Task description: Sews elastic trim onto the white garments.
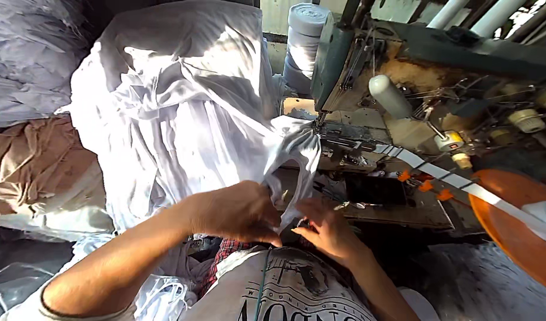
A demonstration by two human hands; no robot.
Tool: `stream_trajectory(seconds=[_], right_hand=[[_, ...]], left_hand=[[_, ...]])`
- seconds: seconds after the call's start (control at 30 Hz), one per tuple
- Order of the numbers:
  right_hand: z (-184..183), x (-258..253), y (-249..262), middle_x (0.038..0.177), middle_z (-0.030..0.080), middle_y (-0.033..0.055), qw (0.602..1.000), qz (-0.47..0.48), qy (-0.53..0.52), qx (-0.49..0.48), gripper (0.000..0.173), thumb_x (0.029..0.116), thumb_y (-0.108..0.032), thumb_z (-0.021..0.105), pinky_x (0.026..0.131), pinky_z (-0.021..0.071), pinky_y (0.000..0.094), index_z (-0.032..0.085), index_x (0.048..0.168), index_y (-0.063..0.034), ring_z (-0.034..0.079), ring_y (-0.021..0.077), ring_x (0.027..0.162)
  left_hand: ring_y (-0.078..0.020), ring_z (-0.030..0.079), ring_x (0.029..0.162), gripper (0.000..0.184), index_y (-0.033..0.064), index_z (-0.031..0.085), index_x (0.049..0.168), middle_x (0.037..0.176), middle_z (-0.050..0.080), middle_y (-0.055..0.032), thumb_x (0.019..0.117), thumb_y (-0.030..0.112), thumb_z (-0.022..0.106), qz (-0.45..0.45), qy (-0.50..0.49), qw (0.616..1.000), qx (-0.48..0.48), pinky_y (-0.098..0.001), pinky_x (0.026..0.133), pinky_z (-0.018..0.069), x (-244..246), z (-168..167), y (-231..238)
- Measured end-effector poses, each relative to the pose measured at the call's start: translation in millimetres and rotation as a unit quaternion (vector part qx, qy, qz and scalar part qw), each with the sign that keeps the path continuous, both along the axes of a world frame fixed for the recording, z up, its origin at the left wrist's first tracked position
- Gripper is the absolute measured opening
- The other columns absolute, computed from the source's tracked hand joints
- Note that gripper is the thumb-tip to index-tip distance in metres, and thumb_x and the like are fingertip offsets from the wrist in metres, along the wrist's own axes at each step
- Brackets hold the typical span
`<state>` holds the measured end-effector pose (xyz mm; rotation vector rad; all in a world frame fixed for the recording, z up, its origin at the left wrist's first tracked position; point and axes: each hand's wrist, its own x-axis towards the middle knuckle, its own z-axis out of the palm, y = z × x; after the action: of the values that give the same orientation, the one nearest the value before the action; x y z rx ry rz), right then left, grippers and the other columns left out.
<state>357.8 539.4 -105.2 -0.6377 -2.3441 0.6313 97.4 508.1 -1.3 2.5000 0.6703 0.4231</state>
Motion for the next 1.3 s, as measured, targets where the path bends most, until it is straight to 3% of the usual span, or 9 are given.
stream_trajectory(seconds=[0.23,0.3,0.37,0.47,0.57,0.7,0.9,1.07,1.3], right_hand=[[-2,8,-18,0.097,0.071,0.0098,0.986,0.059,0.158,0.005,0.014,0.0984,-0.014,0.066,0.079,0.0561,0.0169,0.07,0.093,-0.0016,0.068,0.0078,0.088],[4,17,-13,0.091,0.069,0.007,0.971,0.064,0.223,-0.056,0.019,0.0984,-0.019,0.069,0.076,0.0556,0.0157,0.066,0.092,-0.0014,0.066,0.0041,0.084],[13,26,-8,0.09,0.068,-0.003,0.947,0.072,0.284,-0.134,0.016,0.0972,-0.025,0.071,0.072,0.055,0.0137,0.067,0.096,-0.01,0.064,-0.0022,0.082],[18,34,-8,0.092,0.069,-0.0085,0.912,0.076,0.326,-0.239,0.006,0.0982,-0.023,0.069,0.066,0.0578,0.0146,0.07,0.096,-0.0169,0.066,-0.0029,0.076],[1,31,-5,0.099,0.069,-0.0028,0.911,0.052,0.301,-0.277,0.012,0.0985,-0.019,0.068,0.07,0.0581,0.0175,0.069,0.09,-0.0106,0.066,0.0006,0.082],[-30,12,-7,0.083,0.064,-0.004,0.929,-0.004,0.254,-0.268,0.02,0.0953,-0.02,0.07,0.07,0.0495,0.0139,0.067,0.085,-0.0029,0.058,-0.0045,0.076],[-46,3,-6,0.084,0.065,-0.0014,0.931,-0.051,0.291,-0.213,0.021,0.0918,-0.019,0.074,0.082,0.0504,0.0157,0.067,0.079,-0.0042,0.061,-0.0001,0.088],[-54,-8,11,0.085,0.068,-0.003,0.927,-0.077,0.346,-0.125,0.019,0.0846,-0.016,0.082,0.092,0.0523,0.0206,0.064,0.078,-0.0099,0.065,0.0036,0.095],[-54,6,-14,0.077,0.063,0.0078,0.958,-0.026,0.228,-0.171,0.028,0.0942,-0.022,0.073,0.068,0.0504,0.0167,0.065,0.081,0.0009,0.061,0.0056,0.073]], left_hand=[[-0.0197,0.058,0.066,0.045,0.0107,0.06,0.076,0.07,0.058,-0.0044,0.0929,0.053,0.061,0.028,-0.003,0.984,0.175,-0.0359,0.063,0.0456,32,-25,-7],[-0.0303,0.066,0.1,0.066,0.0079,0.066,0.107,0.107,0.068,-0.0148,0.0901,0.07,0.055,0.09,0.014,0.963,0.253,-0.0465,0.085,0.0521,37,-44,4],[-0.0416,0.051,0.136,0.071,0.0063,0.056,0.142,0.147,0.053,-0.0236,0.0897,0.054,0.066,0.161,0.048,0.946,0.276,-0.063,0.108,0.0414,34,-65,28],[-0.0441,0.054,0.135,0.058,0.0012,0.056,0.142,0.145,0.055,-0.0274,0.0859,0.003,0.067,0.27,0.08,0.903,0.325,-0.0686,0.103,0.0427,20,-79,63],[-0.0389,0.066,0.119,0.045,0.003,0.066,0.132,0.134,0.065,-0.0211,0.087,0.003,0.066,0.268,0.125,0.902,0.315,-0.0609,0.092,0.0511,-5,-54,83],[-0.0384,0.05,0.14,0.043,0.0072,0.069,0.13,0.141,0.063,-0.0126,0.087,0.003,0.062,0.214,0.164,0.914,0.304,-0.0619,0.111,0.0385,-26,-36,96],[-0.0364,0.065,0.12,0.027,-0.0093,0.068,0.11,0.132,0.064,-0.023,0.0858,-0.002,0.059,0.231,0.147,0.901,0.336,-0.0516,0.093,0.0528,-7,-48,85],[-0.044,0.054,0.133,0.088,0.0107,0.052,0.15,0.14,0.057,-0.029,0.0647,0.006,0.075,0.21,0.12,0.927,0.285,-0.0578,0.109,0.0428,-18,-53,96],[-0.0392,0.051,0.138,0.045,-0.0016,0.056,0.137,0.146,0.055,-0.0246,0.0922,-0.001,0.052,0.211,0.108,0.907,0.348,-0.0572,0.111,0.043,5,-76,76]])
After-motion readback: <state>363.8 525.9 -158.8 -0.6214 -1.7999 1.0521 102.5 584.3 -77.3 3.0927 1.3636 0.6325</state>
